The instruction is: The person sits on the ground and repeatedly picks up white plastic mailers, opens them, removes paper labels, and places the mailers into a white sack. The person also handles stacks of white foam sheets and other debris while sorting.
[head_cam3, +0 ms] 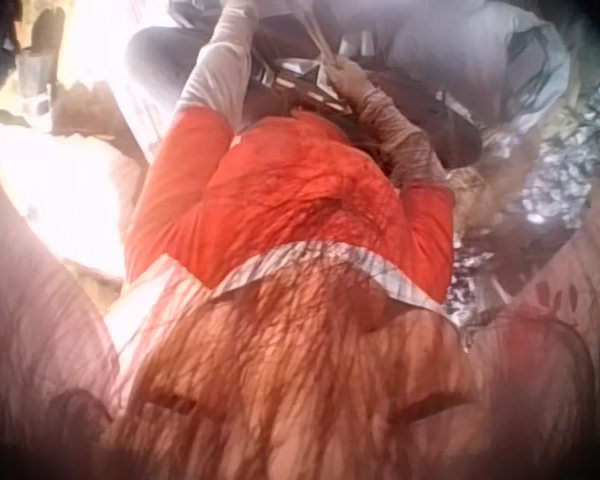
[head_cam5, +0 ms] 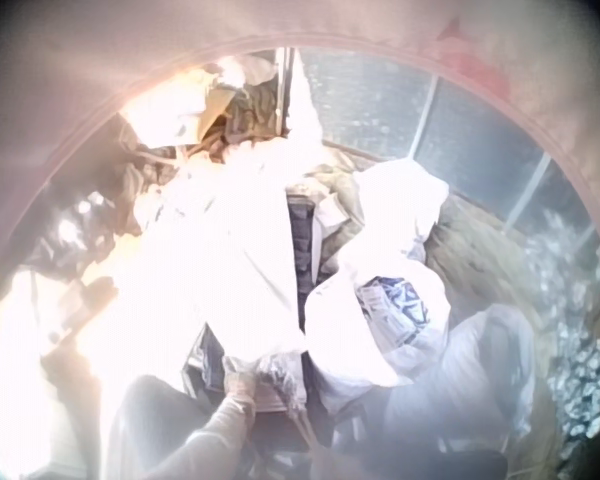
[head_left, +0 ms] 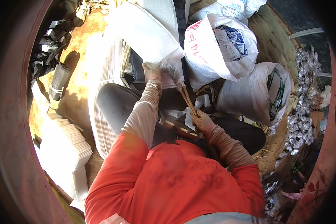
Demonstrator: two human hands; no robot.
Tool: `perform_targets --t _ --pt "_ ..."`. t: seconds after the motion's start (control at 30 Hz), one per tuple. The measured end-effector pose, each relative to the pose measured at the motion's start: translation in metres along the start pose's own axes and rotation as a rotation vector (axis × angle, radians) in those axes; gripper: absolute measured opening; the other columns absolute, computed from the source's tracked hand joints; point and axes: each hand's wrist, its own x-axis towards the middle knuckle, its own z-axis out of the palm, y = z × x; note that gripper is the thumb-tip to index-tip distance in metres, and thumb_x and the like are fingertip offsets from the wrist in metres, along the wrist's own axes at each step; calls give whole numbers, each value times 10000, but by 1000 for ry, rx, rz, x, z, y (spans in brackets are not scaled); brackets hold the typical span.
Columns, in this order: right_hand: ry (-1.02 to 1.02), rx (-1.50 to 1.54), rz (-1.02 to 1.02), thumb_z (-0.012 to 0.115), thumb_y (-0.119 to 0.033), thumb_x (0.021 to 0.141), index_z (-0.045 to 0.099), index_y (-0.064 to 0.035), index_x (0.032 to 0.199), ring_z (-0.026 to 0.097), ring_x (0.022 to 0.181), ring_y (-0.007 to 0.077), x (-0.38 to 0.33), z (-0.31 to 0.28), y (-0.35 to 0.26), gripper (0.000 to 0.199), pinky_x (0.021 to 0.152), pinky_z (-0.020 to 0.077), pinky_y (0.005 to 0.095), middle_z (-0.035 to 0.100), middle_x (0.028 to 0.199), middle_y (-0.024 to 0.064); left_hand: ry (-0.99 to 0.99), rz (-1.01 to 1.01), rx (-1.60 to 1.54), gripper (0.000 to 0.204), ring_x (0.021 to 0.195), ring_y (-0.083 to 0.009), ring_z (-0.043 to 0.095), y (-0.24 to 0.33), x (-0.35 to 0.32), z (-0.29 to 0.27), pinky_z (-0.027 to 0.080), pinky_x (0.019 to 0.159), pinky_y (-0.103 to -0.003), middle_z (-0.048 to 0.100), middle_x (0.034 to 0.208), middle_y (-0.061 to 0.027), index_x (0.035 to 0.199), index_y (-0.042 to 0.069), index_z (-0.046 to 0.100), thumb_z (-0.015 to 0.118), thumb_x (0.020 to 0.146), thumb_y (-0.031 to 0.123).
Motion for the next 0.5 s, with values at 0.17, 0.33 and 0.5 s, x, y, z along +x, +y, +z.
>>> perform_targets --t 0.17,0.33,0.5 --pt "83 -84 17 485 -222 937 514 -50 983 423 463 94 10 -6 -2 180 414 337 260 465 632 -4 -20 86 75 824 1183 -285 517 -21 13 14 405 968 -312 437 1394 -190 1507 158 115 608 849 221" --pt "-45 137 76 508 -252 942 511 -76 995 395 444 81 13 -9 -11 184 390 300 248 455 628 -3 -37 -19 -86 785 1118 -235 553 -30 27 19 446 891 -296 475 1363 -156 1512 245 107 493 852 68" --pt "-148 338 92 559 -282 926 518 -88 1017 387 445 72 7 -11 -27 218 386 281 228 453 635 -6 -193 85 -384 831 950 -215 594 -22 10 16 458 819 -282 581 1172 -152 1496 227 172 455 784 -96"
